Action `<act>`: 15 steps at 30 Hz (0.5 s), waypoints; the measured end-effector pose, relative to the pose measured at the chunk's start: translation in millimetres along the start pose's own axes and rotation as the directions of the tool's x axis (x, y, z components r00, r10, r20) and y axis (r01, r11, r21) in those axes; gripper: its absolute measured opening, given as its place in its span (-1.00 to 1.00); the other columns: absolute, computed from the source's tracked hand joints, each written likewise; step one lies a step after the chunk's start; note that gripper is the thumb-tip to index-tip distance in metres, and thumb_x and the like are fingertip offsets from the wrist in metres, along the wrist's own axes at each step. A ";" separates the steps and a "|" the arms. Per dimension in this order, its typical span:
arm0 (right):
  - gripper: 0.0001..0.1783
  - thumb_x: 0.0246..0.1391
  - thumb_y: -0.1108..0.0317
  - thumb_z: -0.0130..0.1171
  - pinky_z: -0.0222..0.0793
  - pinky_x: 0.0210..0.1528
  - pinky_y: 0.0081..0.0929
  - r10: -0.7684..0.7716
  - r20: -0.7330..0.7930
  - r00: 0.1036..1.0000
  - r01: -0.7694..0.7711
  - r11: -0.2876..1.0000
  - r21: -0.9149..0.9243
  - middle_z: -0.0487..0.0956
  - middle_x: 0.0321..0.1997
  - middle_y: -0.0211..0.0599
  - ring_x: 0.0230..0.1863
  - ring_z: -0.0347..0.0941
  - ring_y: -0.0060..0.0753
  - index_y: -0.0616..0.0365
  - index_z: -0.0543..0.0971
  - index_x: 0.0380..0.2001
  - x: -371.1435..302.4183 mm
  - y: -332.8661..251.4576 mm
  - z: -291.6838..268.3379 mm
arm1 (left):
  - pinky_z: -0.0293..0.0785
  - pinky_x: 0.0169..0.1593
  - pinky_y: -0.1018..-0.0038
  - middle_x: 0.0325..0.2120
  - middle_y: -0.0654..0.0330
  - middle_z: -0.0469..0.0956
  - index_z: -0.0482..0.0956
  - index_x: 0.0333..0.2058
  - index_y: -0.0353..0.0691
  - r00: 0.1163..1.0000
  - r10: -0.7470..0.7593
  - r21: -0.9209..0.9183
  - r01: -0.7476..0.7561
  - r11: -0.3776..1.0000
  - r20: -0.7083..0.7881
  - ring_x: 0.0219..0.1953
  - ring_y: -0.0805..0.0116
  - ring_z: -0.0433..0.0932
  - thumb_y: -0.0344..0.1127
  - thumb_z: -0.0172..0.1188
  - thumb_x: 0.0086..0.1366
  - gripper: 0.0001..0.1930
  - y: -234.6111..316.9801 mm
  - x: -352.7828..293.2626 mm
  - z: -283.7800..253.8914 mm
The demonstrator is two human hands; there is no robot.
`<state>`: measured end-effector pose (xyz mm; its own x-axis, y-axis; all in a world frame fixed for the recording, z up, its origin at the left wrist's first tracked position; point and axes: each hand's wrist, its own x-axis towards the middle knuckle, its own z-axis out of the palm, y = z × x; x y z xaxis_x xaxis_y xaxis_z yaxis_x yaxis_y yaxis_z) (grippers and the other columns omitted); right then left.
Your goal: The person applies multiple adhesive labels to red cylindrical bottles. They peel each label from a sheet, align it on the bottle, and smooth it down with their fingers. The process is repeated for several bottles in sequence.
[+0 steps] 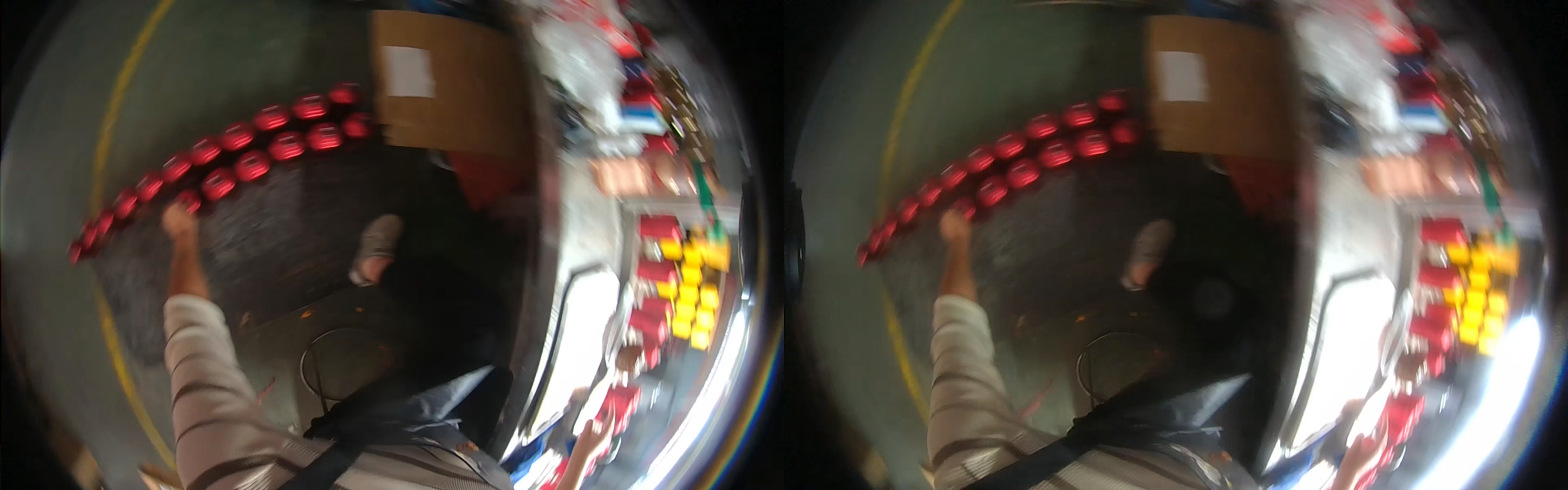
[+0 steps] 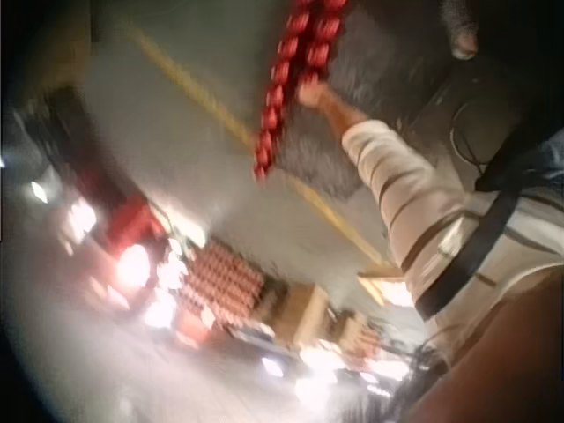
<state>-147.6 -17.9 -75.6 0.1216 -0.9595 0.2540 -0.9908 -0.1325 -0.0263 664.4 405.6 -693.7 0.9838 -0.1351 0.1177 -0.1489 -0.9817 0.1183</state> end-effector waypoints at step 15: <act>-0.33 0.01 0.46 0.30 0.23 -0.55 -0.61 0.280 -0.201 0.939 -0.231 0.944 0.235 0.55 -0.05 -0.17 -0.60 0.24 -0.62 0.07 0.46 0.26 -199.1 -12.5 -30.3 | 0.61 -0.14 0.38 -0.26 -0.01 0.72 0.68 -0.17 -0.39 0.986 -0.055 -0.813 -0.095 0.575 -0.155 -0.23 0.32 0.69 -0.17 0.36 0.30 -0.66 187.7 -62.0 -96.6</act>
<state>-161.2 182.3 -96.6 -0.1748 -0.8881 0.4251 -0.9498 0.0383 -0.3104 565.8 242.6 -583.5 0.9633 -0.0586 0.2621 -0.2604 -0.4424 0.8582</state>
